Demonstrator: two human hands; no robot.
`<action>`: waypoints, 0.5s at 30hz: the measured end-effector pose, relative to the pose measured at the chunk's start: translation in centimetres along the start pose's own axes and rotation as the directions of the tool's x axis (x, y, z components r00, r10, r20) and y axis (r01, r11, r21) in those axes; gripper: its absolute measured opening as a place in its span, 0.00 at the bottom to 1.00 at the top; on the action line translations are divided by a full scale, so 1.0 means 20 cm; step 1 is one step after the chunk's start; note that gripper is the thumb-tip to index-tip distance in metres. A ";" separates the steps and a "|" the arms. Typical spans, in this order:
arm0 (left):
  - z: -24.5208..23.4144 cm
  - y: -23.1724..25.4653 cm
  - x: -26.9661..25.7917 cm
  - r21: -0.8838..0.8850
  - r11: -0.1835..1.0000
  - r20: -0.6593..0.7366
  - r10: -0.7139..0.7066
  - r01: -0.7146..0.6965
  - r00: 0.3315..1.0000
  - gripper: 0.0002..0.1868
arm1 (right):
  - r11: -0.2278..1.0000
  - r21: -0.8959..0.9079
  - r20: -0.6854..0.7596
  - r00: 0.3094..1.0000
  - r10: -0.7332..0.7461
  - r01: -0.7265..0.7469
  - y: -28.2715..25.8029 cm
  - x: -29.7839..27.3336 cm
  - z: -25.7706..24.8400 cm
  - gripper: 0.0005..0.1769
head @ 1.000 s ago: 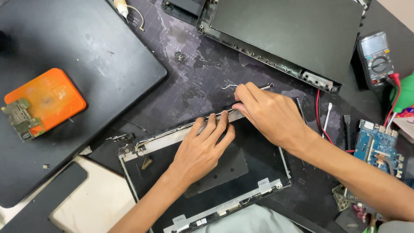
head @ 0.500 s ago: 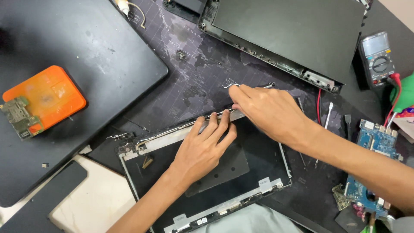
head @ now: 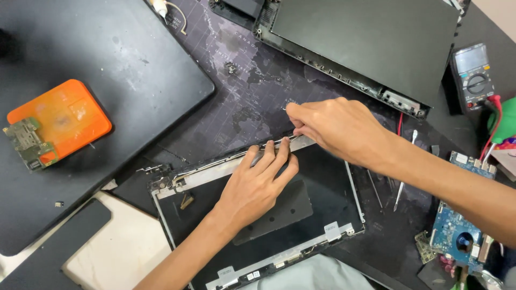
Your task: The person uses a screwdriver to remove screws from the laptop screen bezel and detaches the metal frame. They then place the screen panel into the bezel, align it, and reattach the frame using the screwdriver to secure the screws.
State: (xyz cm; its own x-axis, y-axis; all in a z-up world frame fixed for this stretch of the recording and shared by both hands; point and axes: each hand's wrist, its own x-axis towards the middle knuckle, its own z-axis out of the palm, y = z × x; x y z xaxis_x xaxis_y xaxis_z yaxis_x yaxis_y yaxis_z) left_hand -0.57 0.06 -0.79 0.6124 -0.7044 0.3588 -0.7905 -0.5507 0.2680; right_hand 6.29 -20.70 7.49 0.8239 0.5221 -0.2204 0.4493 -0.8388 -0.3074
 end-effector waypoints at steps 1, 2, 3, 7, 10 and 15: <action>0.00 0.00 0.00 -0.003 1.000 0.001 0.004 -0.004 1.000 0.25 | 1.000 0.000 0.000 1.000 0.005 -0.005 0.00 0.00 0.00 0.11; 0.00 0.00 0.00 -0.009 1.000 0.005 -0.001 0.001 1.000 0.25 | 1.000 0.004 0.000 1.000 -0.007 0.007 0.00 0.00 0.00 0.11; 0.00 0.00 0.00 -0.014 1.000 0.009 -0.006 0.006 1.000 0.24 | 1.000 0.007 -0.001 1.000 -0.020 0.020 0.00 0.01 -0.01 0.11; 0.00 0.01 0.00 -0.007 1.000 0.010 -0.014 0.014 1.000 0.25 | 1.000 -0.010 0.014 1.000 -0.026 0.026 -0.01 0.01 -0.02 0.10; 0.00 0.01 0.00 -0.017 1.000 0.008 -0.009 0.010 1.000 0.26 | 1.000 -0.021 0.032 0.999 -0.014 0.014 -0.01 0.01 -0.02 0.09; -0.02 0.01 0.01 -0.021 1.000 0.017 -0.006 0.006 1.000 0.25 | 0.996 -0.088 0.023 1.000 -0.019 0.021 -0.01 0.00 0.01 0.08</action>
State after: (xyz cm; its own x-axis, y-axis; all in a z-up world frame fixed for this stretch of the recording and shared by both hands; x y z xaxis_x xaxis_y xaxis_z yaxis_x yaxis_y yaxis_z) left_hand -0.57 0.00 -0.35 0.6170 -0.7088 0.3420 -0.7867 -0.5455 0.2889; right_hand 6.08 -20.43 7.34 0.8072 0.5411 -0.2359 0.4947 -0.8382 -0.2296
